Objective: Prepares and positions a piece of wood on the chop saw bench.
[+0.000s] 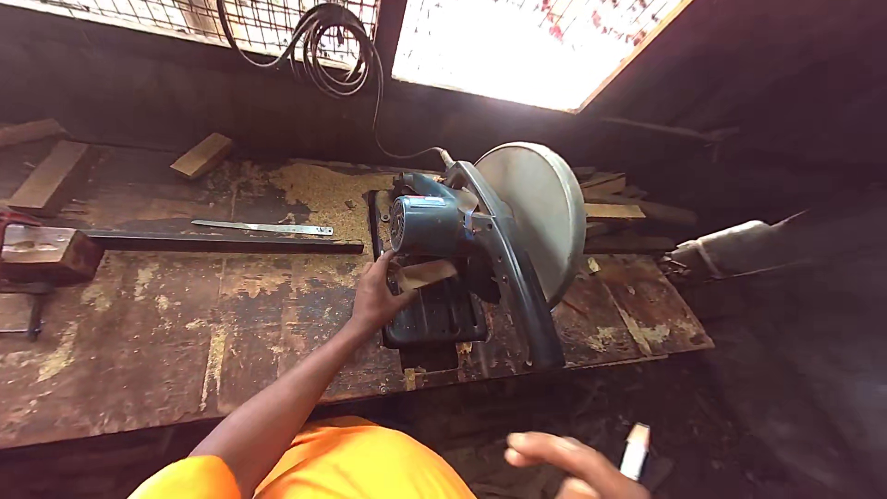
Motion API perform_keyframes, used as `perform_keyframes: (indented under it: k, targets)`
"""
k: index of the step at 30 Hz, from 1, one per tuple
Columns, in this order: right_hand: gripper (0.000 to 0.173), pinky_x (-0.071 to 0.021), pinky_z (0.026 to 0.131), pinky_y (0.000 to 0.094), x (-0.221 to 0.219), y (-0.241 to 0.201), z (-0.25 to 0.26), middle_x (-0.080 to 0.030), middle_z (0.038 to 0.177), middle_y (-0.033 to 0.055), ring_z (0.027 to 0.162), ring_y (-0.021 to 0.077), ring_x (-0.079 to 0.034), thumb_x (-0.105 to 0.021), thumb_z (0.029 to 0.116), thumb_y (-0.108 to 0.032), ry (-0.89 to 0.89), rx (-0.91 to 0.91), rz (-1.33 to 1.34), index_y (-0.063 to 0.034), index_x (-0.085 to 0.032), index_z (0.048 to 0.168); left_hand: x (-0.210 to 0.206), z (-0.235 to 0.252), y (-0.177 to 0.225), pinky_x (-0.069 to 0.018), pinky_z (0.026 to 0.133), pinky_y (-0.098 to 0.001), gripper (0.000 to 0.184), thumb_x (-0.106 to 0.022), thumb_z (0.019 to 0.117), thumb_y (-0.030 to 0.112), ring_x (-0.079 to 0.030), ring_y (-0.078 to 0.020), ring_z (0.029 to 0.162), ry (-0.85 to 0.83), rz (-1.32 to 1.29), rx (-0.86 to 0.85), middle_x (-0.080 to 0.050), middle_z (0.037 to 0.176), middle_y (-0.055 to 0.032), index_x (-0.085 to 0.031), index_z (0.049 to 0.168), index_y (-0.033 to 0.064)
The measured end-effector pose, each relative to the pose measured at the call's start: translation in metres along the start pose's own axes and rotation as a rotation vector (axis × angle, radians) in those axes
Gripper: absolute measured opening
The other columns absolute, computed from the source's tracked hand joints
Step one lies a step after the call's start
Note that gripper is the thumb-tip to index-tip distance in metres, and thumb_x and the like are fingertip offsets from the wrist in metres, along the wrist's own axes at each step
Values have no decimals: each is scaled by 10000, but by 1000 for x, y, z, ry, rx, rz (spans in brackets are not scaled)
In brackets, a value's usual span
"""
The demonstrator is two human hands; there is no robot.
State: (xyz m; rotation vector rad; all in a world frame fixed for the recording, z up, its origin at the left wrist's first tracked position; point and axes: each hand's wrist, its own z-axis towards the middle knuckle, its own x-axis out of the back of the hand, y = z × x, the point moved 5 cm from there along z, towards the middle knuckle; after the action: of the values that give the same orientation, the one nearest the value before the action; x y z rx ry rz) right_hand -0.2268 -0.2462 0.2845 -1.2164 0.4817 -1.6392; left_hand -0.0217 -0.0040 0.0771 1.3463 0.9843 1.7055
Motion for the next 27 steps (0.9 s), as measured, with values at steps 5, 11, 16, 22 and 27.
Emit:
perform_keyframes:
  k: [5,11,16,22,27]
  targets:
    - [329,-636,902,415,-65,46,-2,-721,1182,38,1074,203,-707,-624,985,-216,-52,-112,-179,-101,-663,1291,46,-59,37,-653,860,-381,819,-910,755,193,-713,-177,1023,47,-390,-71,-692,1141,-50,-483,1445,84]
    - [828,-542,1032,435,-119,95,10,-604,1397,45,1236,190,-607,-760,843,-585,-126,-318,-353,-219,-472,1526,75,-94,70,-652,888,-419,775,-943,714,168,-715,-242,1054,-79,-629,62,-704,1183,-71,-565,1386,99]
    - [623,-585,941,386,-139,91,23,-671,1229,67,1085,172,-668,-729,918,-449,-110,-151,-336,-167,-567,1449,86,-111,90,-608,974,-432,546,-782,914,176,-696,-282,1121,-164,-869,60,-672,1286,-153,-580,1400,28]
    - [573,-549,984,423,-151,77,38,-624,1267,83,1165,222,-609,-812,847,-328,-41,22,-296,-171,-637,1369,95,-119,78,-593,770,-363,217,-633,1028,216,-700,-210,835,59,-989,364,-735,998,-156,-749,1058,34]
    - [555,-546,981,409,-158,74,51,-605,1291,71,1173,204,-597,-779,878,-340,-81,49,-270,-187,-630,1390,100,-110,69,-601,770,-367,199,-636,1024,198,-701,-213,817,90,-1048,442,-722,976,-170,-720,1027,17]
